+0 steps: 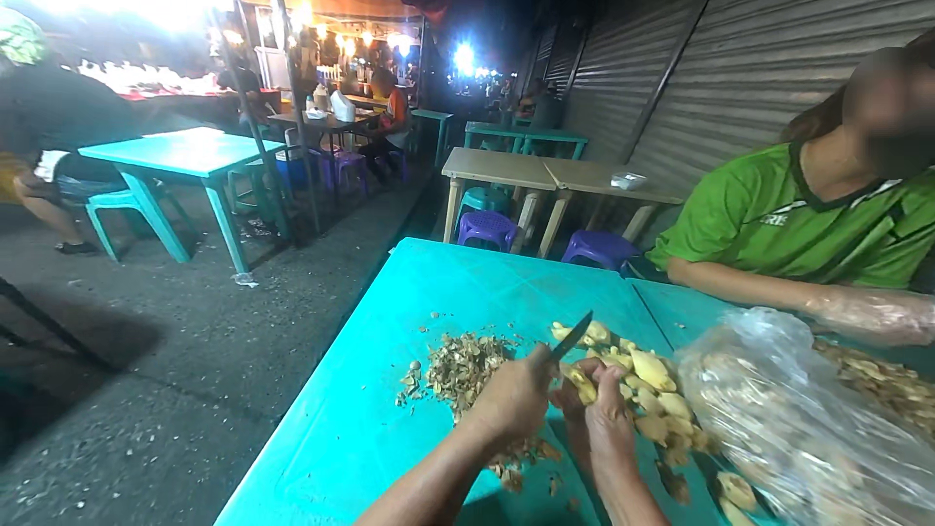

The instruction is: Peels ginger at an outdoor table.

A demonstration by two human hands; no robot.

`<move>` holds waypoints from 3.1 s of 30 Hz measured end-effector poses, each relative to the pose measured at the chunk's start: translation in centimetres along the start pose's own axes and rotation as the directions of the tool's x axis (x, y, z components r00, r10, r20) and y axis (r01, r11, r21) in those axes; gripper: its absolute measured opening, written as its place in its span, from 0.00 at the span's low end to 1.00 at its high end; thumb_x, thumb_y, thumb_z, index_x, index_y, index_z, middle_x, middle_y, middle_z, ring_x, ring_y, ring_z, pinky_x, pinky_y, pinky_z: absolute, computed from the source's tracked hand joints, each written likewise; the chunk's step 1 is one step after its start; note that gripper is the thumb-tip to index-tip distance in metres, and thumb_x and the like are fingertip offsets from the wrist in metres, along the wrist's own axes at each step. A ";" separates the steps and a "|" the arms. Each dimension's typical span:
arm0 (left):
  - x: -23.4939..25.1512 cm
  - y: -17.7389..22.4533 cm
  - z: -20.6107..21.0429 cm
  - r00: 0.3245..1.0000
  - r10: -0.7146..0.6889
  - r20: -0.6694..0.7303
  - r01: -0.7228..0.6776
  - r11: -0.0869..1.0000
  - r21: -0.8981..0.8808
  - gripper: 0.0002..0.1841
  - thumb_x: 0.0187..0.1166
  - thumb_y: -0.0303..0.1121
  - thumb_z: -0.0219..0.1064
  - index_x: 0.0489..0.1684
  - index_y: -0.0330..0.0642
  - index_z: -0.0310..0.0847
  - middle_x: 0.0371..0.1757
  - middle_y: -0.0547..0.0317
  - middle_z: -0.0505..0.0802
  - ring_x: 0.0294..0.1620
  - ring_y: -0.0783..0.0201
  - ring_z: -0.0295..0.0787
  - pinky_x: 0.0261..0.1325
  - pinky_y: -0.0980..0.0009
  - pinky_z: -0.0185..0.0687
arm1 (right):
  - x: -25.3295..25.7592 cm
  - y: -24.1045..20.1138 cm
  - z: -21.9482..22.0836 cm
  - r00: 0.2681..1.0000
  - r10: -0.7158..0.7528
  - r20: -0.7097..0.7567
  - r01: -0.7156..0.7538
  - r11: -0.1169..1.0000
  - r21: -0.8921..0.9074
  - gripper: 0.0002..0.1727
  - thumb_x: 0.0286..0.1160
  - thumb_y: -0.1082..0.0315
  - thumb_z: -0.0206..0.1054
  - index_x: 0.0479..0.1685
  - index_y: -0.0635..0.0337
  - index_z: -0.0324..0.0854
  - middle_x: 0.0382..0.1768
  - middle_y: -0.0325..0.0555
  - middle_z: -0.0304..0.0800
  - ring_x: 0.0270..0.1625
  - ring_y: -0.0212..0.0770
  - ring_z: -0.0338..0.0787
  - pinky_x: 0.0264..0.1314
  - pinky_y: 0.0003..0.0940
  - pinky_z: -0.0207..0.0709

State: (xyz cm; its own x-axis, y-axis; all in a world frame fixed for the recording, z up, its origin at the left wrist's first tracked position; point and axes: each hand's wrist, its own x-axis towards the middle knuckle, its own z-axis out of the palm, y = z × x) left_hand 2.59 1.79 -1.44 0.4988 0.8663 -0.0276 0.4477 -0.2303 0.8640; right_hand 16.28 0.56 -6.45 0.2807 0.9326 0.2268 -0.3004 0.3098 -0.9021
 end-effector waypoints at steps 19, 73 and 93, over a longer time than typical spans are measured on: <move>-0.6 1.8 0.8 0.985 -0.161 -0.060 0.170 0.854 0.492 0.26 0.97 0.44 0.42 0.92 0.53 0.56 0.50 0.41 0.94 0.57 0.38 0.92 0.59 0.39 0.84 | -0.9 -2.3 1.8 0.838 0.528 -0.136 -0.494 0.841 0.222 0.20 0.97 0.60 0.41 0.51 0.62 0.78 0.31 0.47 0.88 0.27 0.37 0.88 0.26 0.30 0.84; -0.5 0.1 -0.3 0.998 -0.066 -0.010 0.063 0.876 0.478 0.27 0.98 0.42 0.40 0.97 0.61 0.47 0.48 0.39 0.93 0.55 0.36 0.92 0.59 0.36 0.83 | -0.4 -2.4 0.5 0.765 0.641 0.061 -0.611 0.692 0.384 0.21 0.95 0.59 0.33 0.43 0.52 0.72 0.16 0.34 0.72 0.08 0.23 0.64 0.07 0.16 0.58; -0.3 -0.1 -0.3 0.986 -0.166 -0.007 0.139 0.798 0.586 0.22 0.95 0.33 0.44 0.83 0.60 0.70 0.54 0.39 0.93 0.60 0.35 0.91 0.57 0.34 0.83 | -1.0 -2.1 1.5 0.649 0.760 -0.012 -0.729 0.627 0.274 0.29 0.96 0.54 0.32 0.23 0.51 0.67 0.09 0.32 0.63 0.06 0.24 0.58 0.06 0.16 0.53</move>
State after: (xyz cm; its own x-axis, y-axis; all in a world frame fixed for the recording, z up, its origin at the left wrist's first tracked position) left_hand 2.15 1.67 -1.42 0.4120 0.8957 -0.1673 0.8615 -0.3232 0.3916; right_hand 15.30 -0.79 -4.23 -0.0355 0.8391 -0.5429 -0.6431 -0.4350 -0.6303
